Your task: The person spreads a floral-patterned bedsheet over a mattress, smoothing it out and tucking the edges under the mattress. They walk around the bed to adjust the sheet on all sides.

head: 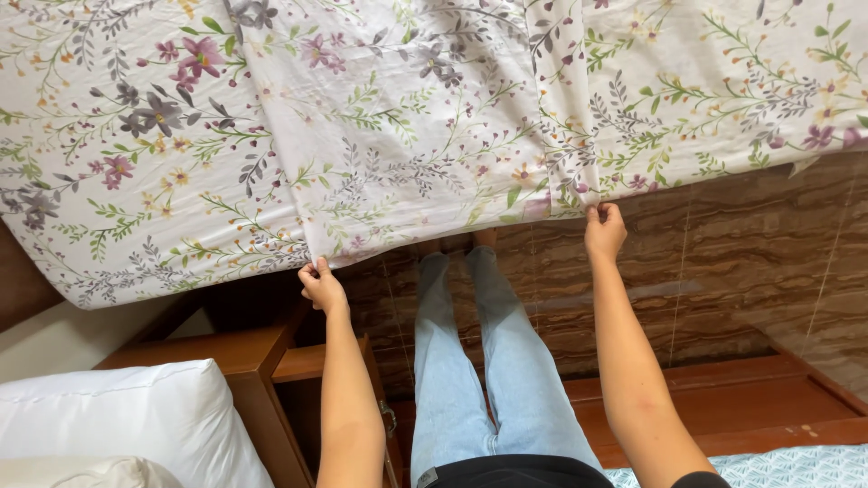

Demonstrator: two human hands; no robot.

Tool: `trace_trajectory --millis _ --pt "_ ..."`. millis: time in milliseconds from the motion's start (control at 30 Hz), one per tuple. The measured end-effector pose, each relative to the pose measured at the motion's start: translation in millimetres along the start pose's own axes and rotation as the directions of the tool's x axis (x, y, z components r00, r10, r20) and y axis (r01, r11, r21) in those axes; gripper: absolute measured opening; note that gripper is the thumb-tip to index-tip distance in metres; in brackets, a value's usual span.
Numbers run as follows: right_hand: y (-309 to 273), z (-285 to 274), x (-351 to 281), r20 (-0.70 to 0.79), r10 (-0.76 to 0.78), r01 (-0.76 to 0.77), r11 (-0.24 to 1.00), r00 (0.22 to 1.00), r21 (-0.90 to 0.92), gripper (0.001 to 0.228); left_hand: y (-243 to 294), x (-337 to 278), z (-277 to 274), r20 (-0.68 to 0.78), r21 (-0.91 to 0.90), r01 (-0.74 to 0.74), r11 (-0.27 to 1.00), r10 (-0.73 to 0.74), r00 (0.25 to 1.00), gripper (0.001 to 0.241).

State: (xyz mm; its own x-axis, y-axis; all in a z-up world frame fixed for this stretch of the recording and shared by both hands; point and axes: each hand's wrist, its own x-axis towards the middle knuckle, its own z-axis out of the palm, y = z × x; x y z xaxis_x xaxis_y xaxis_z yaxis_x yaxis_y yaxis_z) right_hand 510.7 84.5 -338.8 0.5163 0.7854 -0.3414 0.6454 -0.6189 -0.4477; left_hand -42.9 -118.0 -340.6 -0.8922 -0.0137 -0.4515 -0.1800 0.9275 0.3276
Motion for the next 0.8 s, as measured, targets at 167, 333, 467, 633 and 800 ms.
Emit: trace_trajectory --millis 167,333,467,633,800 --pt "-5 3 -9 -0.251 -0.051 0.058 0.998 0.967 0.023 0.013 38 -35 -18 -0.128 0.122 -0.128 0.984 0.143 0.981 0.022" --pt "-115 9 -57 -0.326 -0.457 0.490 0.871 0.828 0.025 0.023 117 -91 -15 -0.277 0.136 -0.631 0.764 0.641 0.716 0.040" --pt "-210 56 -96 -0.062 -0.769 0.767 0.622 0.636 0.158 0.037 176 -106 41 -0.093 0.100 -0.944 0.314 0.948 0.306 0.054" --pt "-276 114 -133 0.037 -0.940 0.940 0.340 0.339 0.013 0.050 201 -133 82 0.159 0.201 -0.946 0.253 0.945 0.287 0.054" --pt "-251 122 -90 0.076 -0.967 0.947 0.218 0.242 -0.235 0.051 195 -128 94 0.134 0.272 -0.951 0.148 0.973 0.189 0.057"
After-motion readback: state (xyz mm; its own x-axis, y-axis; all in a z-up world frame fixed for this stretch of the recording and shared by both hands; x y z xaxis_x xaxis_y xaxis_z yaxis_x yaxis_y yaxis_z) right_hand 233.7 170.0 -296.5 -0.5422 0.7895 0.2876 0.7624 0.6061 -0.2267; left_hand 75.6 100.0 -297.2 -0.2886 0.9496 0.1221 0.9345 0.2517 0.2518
